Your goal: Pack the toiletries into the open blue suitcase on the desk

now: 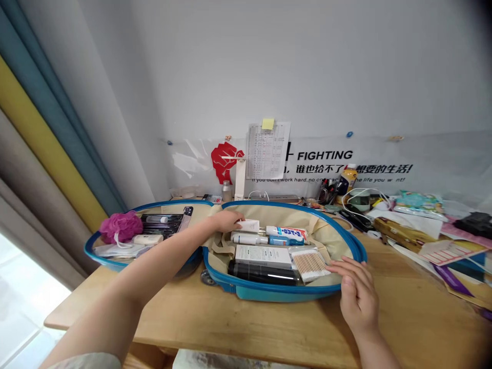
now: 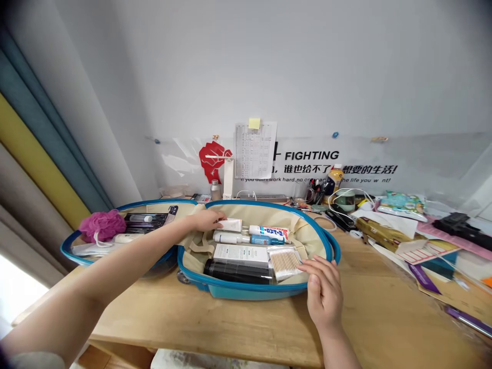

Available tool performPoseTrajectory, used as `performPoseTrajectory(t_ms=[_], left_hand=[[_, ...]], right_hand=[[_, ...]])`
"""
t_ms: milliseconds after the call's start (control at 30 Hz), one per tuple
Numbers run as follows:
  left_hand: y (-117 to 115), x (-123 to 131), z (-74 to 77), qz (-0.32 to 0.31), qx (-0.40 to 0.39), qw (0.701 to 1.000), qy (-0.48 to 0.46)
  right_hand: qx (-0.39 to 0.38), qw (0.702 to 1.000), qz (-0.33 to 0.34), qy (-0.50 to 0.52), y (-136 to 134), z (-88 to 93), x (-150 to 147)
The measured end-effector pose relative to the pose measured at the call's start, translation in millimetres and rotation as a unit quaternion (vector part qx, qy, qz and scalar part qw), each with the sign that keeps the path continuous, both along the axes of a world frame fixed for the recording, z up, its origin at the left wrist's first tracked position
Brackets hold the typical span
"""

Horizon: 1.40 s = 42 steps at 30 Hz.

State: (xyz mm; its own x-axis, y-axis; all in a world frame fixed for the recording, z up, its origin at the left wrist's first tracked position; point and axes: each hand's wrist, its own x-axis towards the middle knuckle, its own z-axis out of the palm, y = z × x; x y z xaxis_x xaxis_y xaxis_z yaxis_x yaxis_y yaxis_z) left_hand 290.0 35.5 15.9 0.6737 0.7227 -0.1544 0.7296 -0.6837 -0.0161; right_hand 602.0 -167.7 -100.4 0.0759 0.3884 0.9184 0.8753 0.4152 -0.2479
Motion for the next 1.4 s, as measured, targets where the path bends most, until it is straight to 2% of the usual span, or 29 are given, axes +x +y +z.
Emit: performPoseTrajectory(t_ms=[100,233,867,1033,1133,1233,1300,1400], left_hand=[[2.2,3.3,-9.7,0.002,-0.013,1.0,0.022],[-0.9,3.2,-13.1,0.008,-0.024,0.999,0.035],[-9.0,1.9,-11.9,0.009,-0.046,0.999,0.007],[-12.0,-2.1,-1.0,0.016,-0.018,0.999,-0.025],[-2.0,-25.2,15.8,0.056,0.032,0.996,-0.058],[15.2,-73.7,30.3,0.144,0.092,0.983,-0.064],[24.2,-115.2,32.1,0.221,0.119,0.967,-0.04],[27.8,-174.0,21.2,0.315,0.132,0.94,0.011]], right_hand=[[-0.003,1.0,0.002,-0.002,-0.2,0.0,0.2],[-0.003,1.0,0.003,-0.004,-0.4,-0.4,0.2],[0.002,1.0,0.004,0.002,0.2,2.1,-1.8],[0.004,1.0,0.004,0.002,1.0,-0.6,0.6],[-0.005,1.0,-0.002,0.002,1.6,-2.0,1.9],[0.002,1.0,0.003,0.001,1.9,-2.6,2.5],[0.004,1.0,0.005,0.0,1.9,-2.8,2.6],[-0.003,1.0,0.003,0.001,1.8,-2.7,2.4]])
